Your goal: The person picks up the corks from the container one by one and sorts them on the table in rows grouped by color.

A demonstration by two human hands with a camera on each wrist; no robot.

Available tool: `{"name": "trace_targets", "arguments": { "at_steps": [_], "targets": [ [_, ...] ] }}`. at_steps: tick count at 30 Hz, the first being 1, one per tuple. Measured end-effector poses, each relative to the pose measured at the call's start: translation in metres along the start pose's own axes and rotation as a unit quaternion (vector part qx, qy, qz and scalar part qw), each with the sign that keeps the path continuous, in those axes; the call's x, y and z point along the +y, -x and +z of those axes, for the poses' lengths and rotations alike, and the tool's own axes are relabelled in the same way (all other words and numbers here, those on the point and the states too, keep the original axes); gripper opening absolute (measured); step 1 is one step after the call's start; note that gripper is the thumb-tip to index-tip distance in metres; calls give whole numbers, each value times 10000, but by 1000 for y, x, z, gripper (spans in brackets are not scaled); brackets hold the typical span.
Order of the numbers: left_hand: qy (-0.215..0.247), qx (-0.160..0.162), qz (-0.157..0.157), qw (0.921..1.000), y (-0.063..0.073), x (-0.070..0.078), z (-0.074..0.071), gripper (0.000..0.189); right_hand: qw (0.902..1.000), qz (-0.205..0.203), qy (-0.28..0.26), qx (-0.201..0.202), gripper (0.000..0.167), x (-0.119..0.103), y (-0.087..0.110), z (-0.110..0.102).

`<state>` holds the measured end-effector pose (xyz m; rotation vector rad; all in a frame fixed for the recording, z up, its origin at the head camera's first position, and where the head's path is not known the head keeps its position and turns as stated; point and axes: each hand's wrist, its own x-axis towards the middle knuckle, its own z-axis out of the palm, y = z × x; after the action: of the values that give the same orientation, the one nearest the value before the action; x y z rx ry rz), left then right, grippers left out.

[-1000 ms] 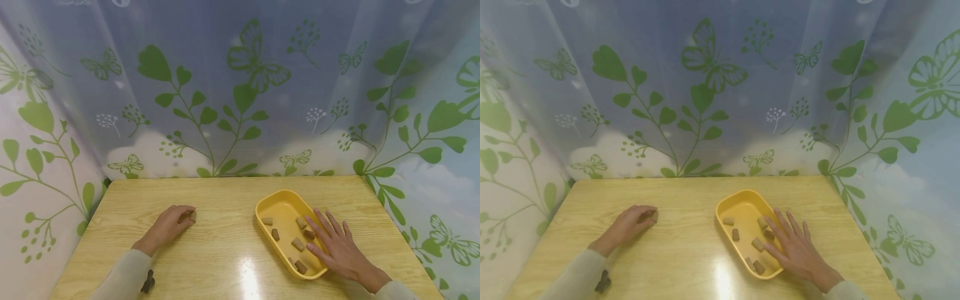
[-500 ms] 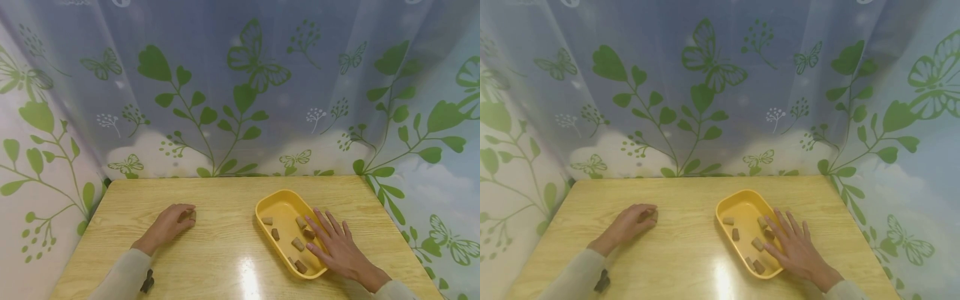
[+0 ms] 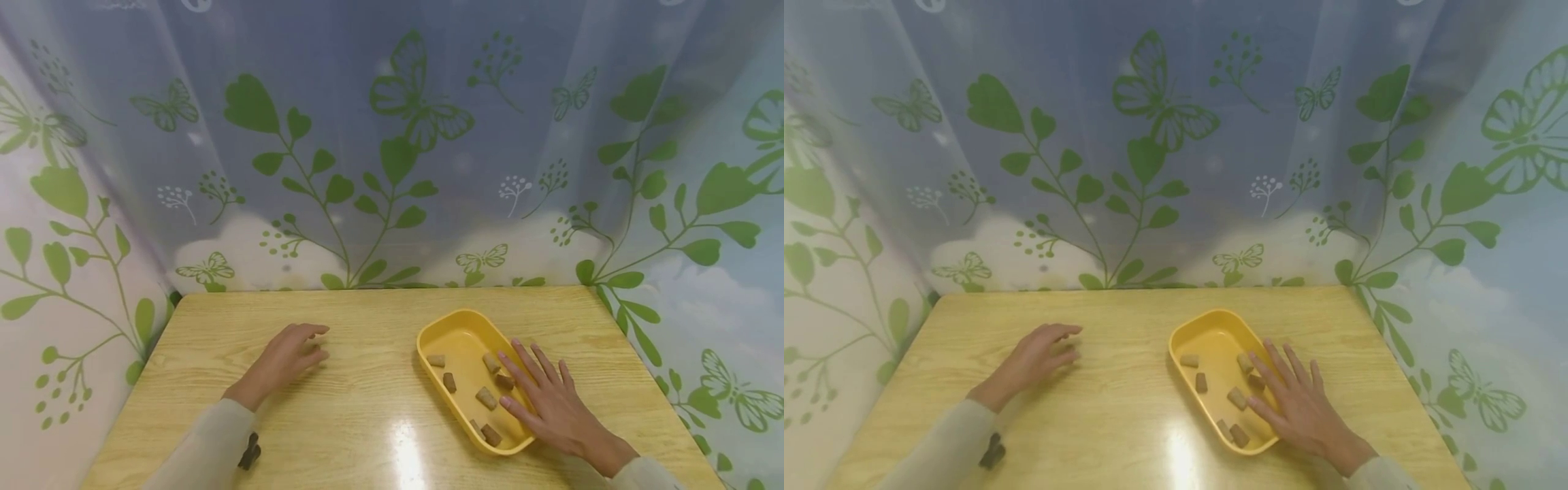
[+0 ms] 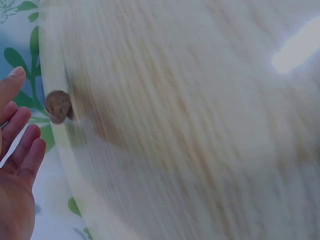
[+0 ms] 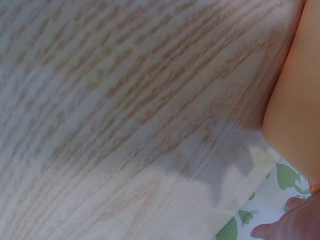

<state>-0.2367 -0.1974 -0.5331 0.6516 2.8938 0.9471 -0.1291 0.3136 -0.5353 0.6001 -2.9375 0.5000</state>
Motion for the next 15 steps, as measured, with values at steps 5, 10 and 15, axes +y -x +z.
{"name": "trace_targets", "arguments": {
  "at_steps": [5,10,15],
  "targets": [
    [200,-47,88,9998,-8,15,3,50,10000,1,-32,10,73,0,0,0],
    [271,-154,39,9995,-16,33,10,50,10000,-18,19,22,74,1,0,1],
    [76,-209,318,9992,-25,49,16,48,10000,-19,10,26,74,1,0,1]
  ]
}}
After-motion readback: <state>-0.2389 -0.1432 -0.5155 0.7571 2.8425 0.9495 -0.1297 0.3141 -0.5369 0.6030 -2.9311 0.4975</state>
